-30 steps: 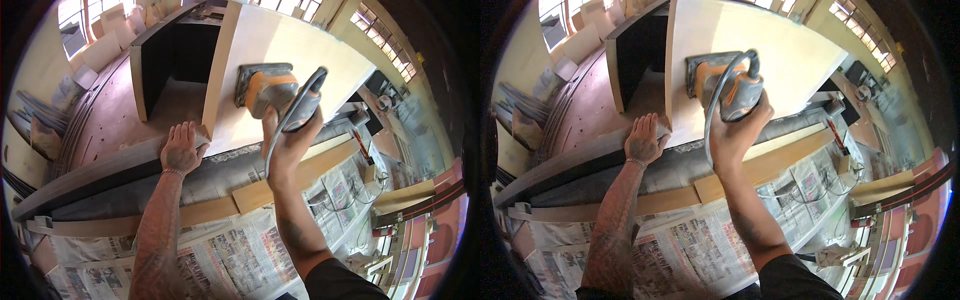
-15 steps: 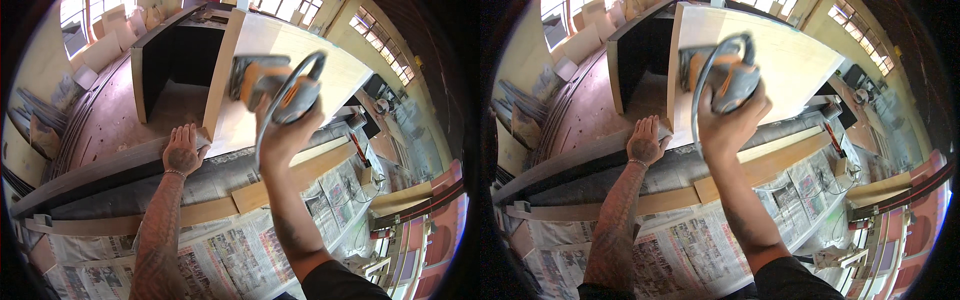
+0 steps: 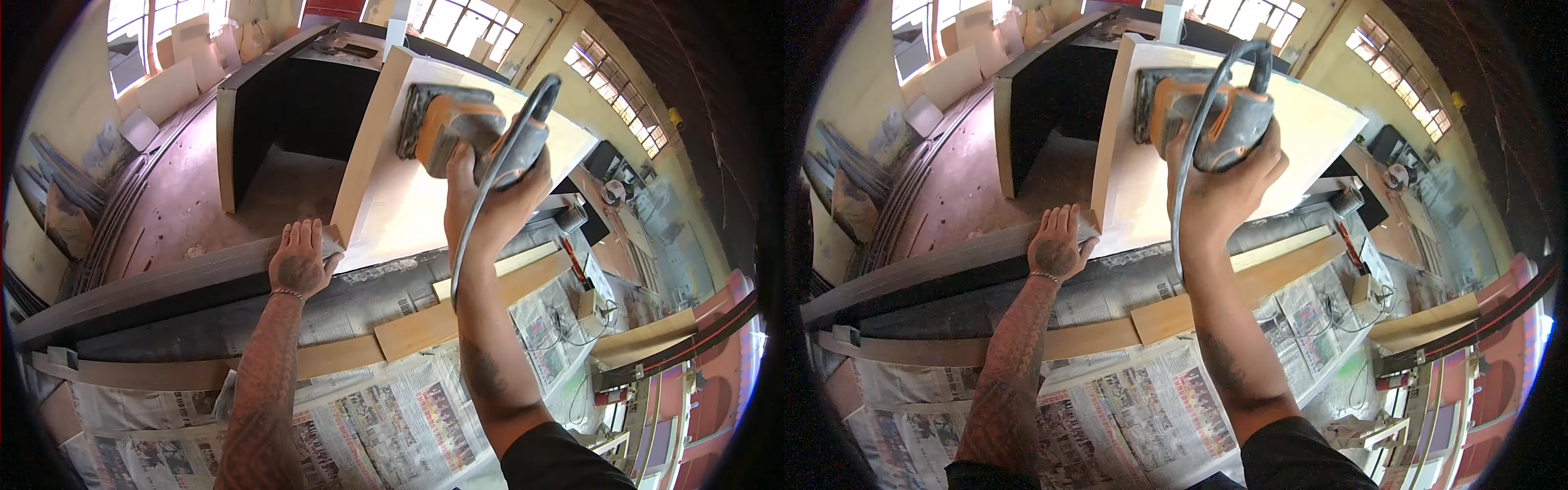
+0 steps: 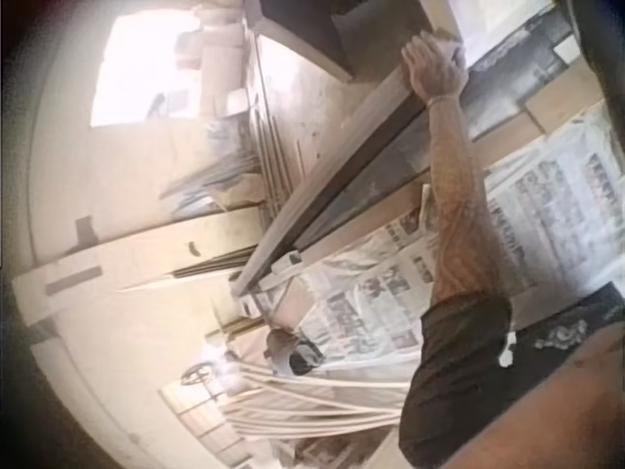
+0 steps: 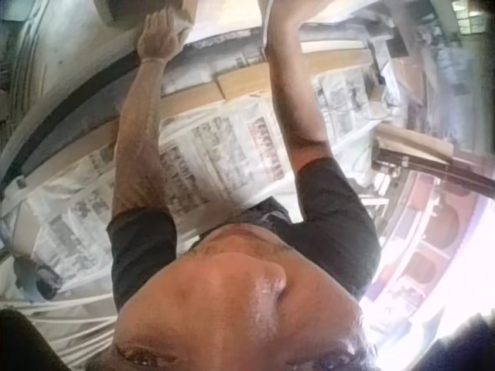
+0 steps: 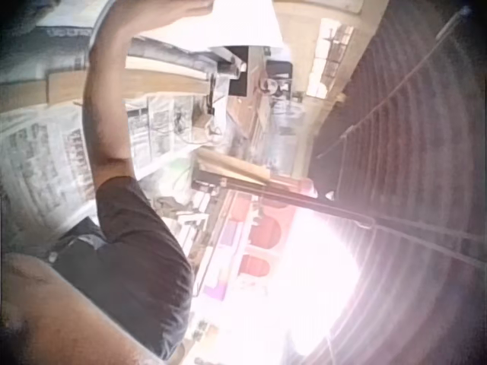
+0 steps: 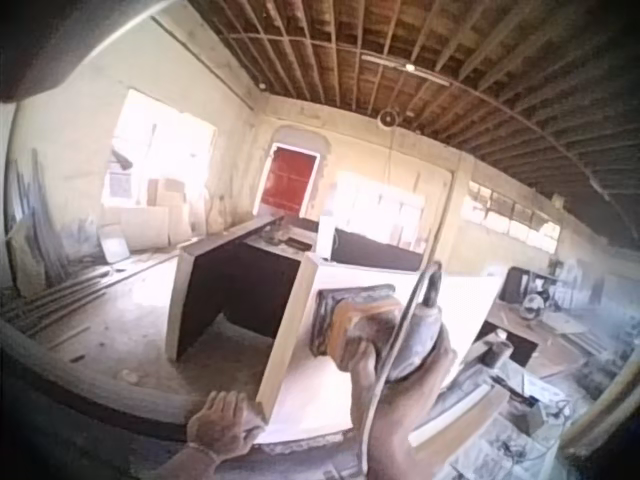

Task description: The person uses a power sander to smooth the edges and interior surfaces of a light-colored wooden cabinet frame on a workbench covered in newspaper.

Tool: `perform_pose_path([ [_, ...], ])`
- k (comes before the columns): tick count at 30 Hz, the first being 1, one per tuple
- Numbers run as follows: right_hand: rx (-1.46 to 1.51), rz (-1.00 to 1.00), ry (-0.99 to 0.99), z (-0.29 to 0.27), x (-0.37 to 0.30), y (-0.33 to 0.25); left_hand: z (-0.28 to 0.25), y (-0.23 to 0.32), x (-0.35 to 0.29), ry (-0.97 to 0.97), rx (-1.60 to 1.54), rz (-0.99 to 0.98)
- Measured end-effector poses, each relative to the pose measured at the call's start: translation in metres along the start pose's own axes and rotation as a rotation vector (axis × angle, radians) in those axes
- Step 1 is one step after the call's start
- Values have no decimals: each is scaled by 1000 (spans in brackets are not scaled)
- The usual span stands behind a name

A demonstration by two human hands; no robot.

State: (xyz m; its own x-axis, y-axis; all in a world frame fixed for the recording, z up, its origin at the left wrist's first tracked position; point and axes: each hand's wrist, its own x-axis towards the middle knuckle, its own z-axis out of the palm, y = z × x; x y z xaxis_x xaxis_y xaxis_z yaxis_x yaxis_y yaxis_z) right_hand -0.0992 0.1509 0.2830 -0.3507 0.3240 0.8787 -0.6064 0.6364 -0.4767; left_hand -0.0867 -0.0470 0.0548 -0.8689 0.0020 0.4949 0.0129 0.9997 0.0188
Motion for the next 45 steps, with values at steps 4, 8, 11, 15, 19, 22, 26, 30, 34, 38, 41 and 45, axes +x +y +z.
perform_pose_path([
  [4,23,-79,14,2,26,-16,1,1,1,9,-6,5],
  [8,7,-100,-15,0,35,-24,1,2,3,9,-33,12],
  [11,-35,-52,-20,-4,31,-17,-1,-1,0,12,-13,11],
  [15,5,42,92,-2,44,36,-2,5,2,31,-11,24],
  [19,209,253,76,-2,59,48,-4,5,3,42,8,31],
  [22,138,94,85,1,52,38,-9,8,7,14,-17,45],
  [26,36,51,-67,-6,39,-15,-4,-2,2,33,-12,43],
  [30,11,39,-25,-8,46,2,-6,5,3,53,-36,39],
  [34,112,206,110,-4,64,36,-4,5,4,40,-20,41],
  [38,61,134,50,-7,54,18,-5,7,7,16,-2,45],
  [41,22,17,-66,-7,36,-18,-6,4,5,21,5,46],
  [45,77,-57,-89,-6,38,-17,-5,5,5,26,-13,59],
])
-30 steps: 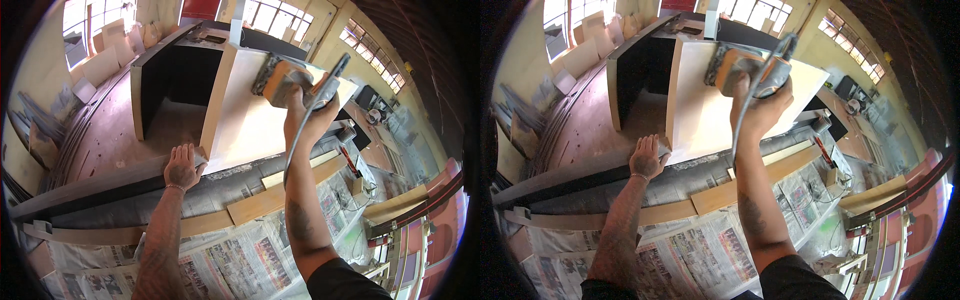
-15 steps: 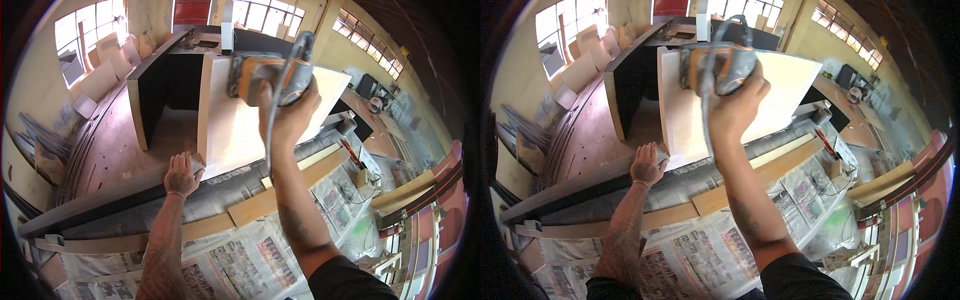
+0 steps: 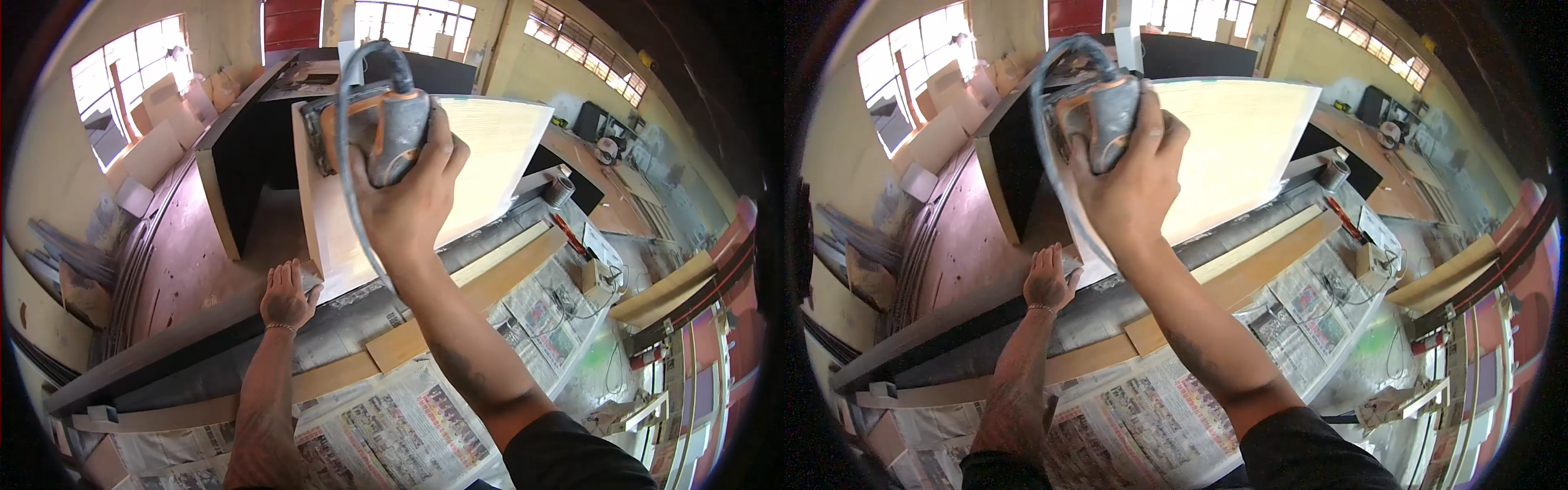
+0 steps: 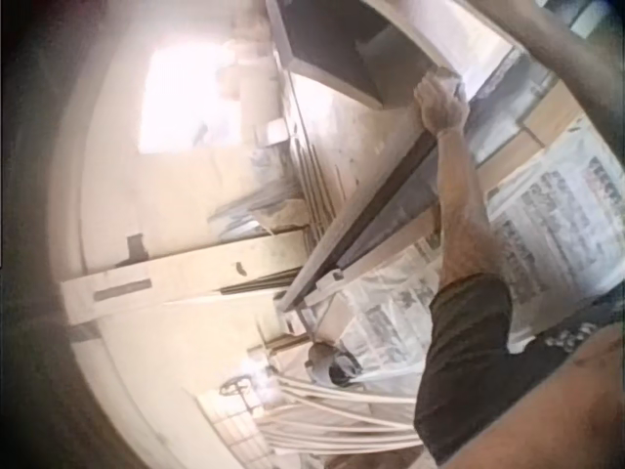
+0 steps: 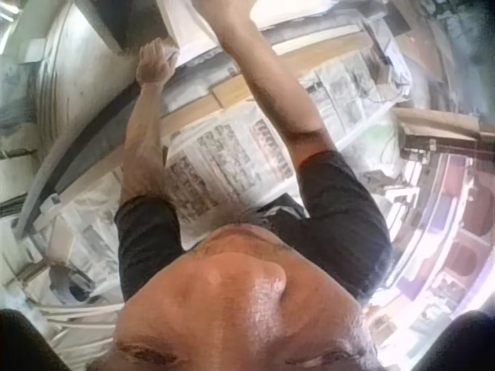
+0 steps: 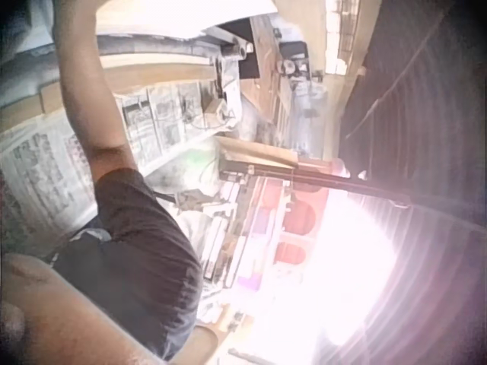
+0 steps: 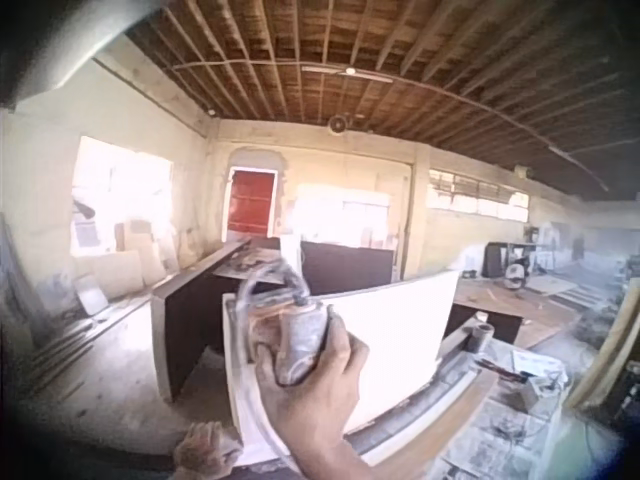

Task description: The person uses a power sander to smooth the edges and interior surfaces of a light-colored wooden cabinet frame on a workbench covered in newspaper.

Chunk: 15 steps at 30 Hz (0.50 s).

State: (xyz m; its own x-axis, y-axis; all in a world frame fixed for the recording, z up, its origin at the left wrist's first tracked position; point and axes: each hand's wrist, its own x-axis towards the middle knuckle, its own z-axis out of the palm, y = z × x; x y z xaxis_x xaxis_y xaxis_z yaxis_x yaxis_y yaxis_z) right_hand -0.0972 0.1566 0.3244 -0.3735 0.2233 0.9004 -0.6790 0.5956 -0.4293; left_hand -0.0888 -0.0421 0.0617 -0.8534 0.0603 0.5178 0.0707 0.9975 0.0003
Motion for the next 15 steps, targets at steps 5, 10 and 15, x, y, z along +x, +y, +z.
perform_pose_path([
  [5,-34,102,131,-24,46,70,-4,2,1,27,29,15],
  [10,-250,-5,-17,-78,134,145,4,-4,-2,-9,57,5],
  [15,-147,61,-349,-91,224,127,1,4,3,-16,61,15],
])
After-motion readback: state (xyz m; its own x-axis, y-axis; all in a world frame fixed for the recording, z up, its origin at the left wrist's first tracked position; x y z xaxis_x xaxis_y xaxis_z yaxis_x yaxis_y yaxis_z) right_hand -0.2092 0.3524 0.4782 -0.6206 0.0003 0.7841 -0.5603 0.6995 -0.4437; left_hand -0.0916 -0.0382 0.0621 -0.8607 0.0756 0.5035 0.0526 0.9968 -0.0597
